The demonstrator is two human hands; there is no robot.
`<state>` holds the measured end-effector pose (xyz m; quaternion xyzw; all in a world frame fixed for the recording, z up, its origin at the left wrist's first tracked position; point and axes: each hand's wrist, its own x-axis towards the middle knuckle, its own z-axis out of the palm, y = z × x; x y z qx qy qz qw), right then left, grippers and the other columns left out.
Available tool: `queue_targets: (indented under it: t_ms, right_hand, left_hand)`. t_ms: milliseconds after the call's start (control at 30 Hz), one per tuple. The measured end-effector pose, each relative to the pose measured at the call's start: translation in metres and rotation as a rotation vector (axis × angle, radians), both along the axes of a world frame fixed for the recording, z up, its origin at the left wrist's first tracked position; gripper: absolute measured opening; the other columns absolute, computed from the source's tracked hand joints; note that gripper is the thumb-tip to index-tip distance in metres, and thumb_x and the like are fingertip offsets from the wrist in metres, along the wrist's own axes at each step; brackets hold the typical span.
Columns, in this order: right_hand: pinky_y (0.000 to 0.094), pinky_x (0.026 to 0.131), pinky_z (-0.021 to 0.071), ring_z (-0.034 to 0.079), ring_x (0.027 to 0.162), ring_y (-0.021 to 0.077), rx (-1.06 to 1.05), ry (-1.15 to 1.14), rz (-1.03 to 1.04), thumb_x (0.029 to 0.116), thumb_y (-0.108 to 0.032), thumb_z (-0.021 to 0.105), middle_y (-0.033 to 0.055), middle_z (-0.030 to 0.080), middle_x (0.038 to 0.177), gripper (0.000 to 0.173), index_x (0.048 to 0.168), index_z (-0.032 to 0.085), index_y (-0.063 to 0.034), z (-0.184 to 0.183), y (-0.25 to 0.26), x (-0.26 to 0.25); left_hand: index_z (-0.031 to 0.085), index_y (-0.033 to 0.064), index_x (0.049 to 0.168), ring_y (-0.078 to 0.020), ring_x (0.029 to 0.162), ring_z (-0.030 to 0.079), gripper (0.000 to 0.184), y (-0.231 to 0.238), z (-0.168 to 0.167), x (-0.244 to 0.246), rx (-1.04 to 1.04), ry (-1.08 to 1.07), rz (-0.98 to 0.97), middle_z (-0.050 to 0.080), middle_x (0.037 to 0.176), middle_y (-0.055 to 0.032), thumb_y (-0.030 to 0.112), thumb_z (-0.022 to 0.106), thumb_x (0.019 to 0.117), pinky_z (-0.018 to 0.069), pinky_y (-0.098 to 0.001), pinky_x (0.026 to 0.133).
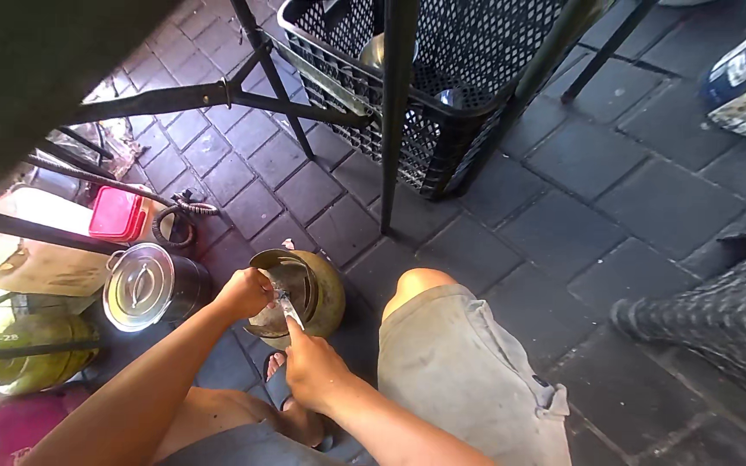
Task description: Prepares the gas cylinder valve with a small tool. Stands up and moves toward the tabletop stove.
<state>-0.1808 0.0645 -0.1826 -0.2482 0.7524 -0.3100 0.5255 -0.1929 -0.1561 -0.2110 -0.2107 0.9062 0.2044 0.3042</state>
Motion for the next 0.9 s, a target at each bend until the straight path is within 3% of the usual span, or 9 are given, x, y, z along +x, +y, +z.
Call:
queue_targets:
  t_ms: [100, 233, 367, 467, 533, 600, 767, 833, 900]
  right_hand:
    - [0.0555, 0.089, 0.0576, 0.069, 0.108, 0.0364, 0.104, 0.147, 0.161, 0.1015, -0.017, 0.049, 0.0189, 0.069, 0.114, 0.07, 0.164, 0.019, -0.0147, 0.01, 0.0, -0.004]
    - [0.0556, 0.085, 0.0574, 0.069, 0.108, 0.04, 0.197, 0.317, 0.364, 0.1056, -0.013, 0.041, 0.0233, 0.066, 0.117, 0.061, 0.164, 0.023, -0.011, 0.023, 0.0, -0.019]
    - [0.0567, 0.087, 0.0573, 0.069, 0.107, 0.037, 0.104, 0.205, 0.239, 0.1, -0.013, 0.05, 0.0178, 0.069, 0.111, 0.069, 0.164, 0.023, -0.0166, 0.01, 0.005, -0.021]
    - [0.0544, 0.091, 0.0574, 0.069, 0.108, 0.0339, 0.04, 0.045, 0.124, 0.1052, -0.019, 0.048, 0.0175, 0.069, 0.116, 0.061, 0.163, 0.027, -0.0181, 0.006, 0.002, -0.025]
    - [0.0526, 0.089, 0.0582, 0.07, 0.106, 0.0328, 0.044, 0.034, 0.142, 0.104, -0.018, 0.05, 0.0174, 0.069, 0.115, 0.062, 0.162, 0.028, -0.0161, 0.007, 0.001, -0.028]
    - [0.057, 0.087, 0.0574, 0.07, 0.106, 0.0367, 0.09, 0.157, 0.265, 0.0984, -0.013, 0.055, 0.0187, 0.069, 0.113, 0.068, 0.161, 0.029, -0.014, 0.012, 0.004, -0.033]
    - [0.0585, 0.083, 0.0568, 0.069, 0.107, 0.0398, 0.182, 0.452, 0.63, 0.1032, -0.009, 0.05, 0.0197, 0.069, 0.115, 0.05, 0.152, 0.045, -0.0123, 0.036, 0.001, -0.068]
    - [0.0572, 0.08, 0.0579, 0.07, 0.104, 0.0364, 0.142, 0.468, 0.643, 0.0997, -0.009, 0.056, 0.0162, 0.07, 0.111, 0.045, 0.144, 0.054, -0.0128, 0.035, 0.001, -0.075]
    - [0.0574, 0.082, 0.0583, 0.07, 0.102, 0.0343, 0.085, 0.39, 0.574, 0.0961, -0.011, 0.062, 0.0146, 0.07, 0.109, 0.051, 0.146, 0.053, -0.0144, 0.024, 0.004, -0.078]
  left_hand:
    - [0.079, 0.0119, 0.091, -0.0162, 0.082, 0.072, 0.016, 0.001, 0.001, 0.001, -0.01, 0.016, -0.008, 0.077, 0.085, 0.0, 0.024, 0.069, 0.0982, 0.0575, -0.047, 0.082]
    - [0.079, 0.0112, 0.091, -0.0169, 0.081, 0.072, 0.017, 0.004, 0.003, 0.001, -0.015, 0.017, -0.001, 0.077, 0.085, -0.001, 0.023, 0.068, 0.0988, 0.0574, -0.0481, 0.081]
    - [0.078, 0.0121, 0.092, -0.0172, 0.084, 0.072, 0.017, 0.002, 0.002, -0.001, -0.009, -0.009, 0.004, 0.077, 0.086, -0.0008, 0.025, 0.068, 0.0988, 0.0566, -0.0476, 0.084]
    - [0.078, 0.012, 0.092, -0.0171, 0.085, 0.072, 0.017, 0.002, 0.001, 0.001, -0.01, -0.003, 0.015, 0.077, 0.087, -0.0009, 0.024, 0.068, 0.0988, 0.0565, -0.048, 0.085]
    - [0.078, 0.0114, 0.093, -0.0172, 0.086, 0.072, 0.017, 0.002, 0.001, 0.002, -0.007, -0.002, 0.022, 0.077, 0.088, -0.0013, 0.024, 0.068, 0.0989, 0.0565, -0.0483, 0.086]
    - [0.078, 0.0112, 0.094, -0.0173, 0.087, 0.073, 0.017, 0.002, 0.001, 0.001, -0.006, -0.002, 0.033, 0.077, 0.088, -0.0015, 0.024, 0.068, 0.0985, 0.0567, -0.0483, 0.086]
    - [0.079, 0.0115, 0.092, -0.0174, 0.084, 0.072, 0.016, 0.001, 0.0, 0.0, 0.004, 0.008, 0.008, 0.077, 0.086, -0.0016, 0.023, 0.07, 0.0981, 0.0567, -0.0478, 0.084]
    - [0.079, 0.0115, 0.092, -0.0174, 0.084, 0.072, 0.016, 0.002, 0.001, 0.0, -0.007, 0.013, 0.002, 0.077, 0.086, -0.0014, 0.023, 0.069, 0.0979, 0.0568, -0.0478, 0.084]
    - [0.078, 0.0113, 0.092, -0.0173, 0.083, 0.072, 0.016, 0.0, 0.001, 0.0, -0.006, 0.013, 0.004, 0.077, 0.086, -0.0011, 0.023, 0.069, 0.098, 0.0566, -0.048, 0.083]
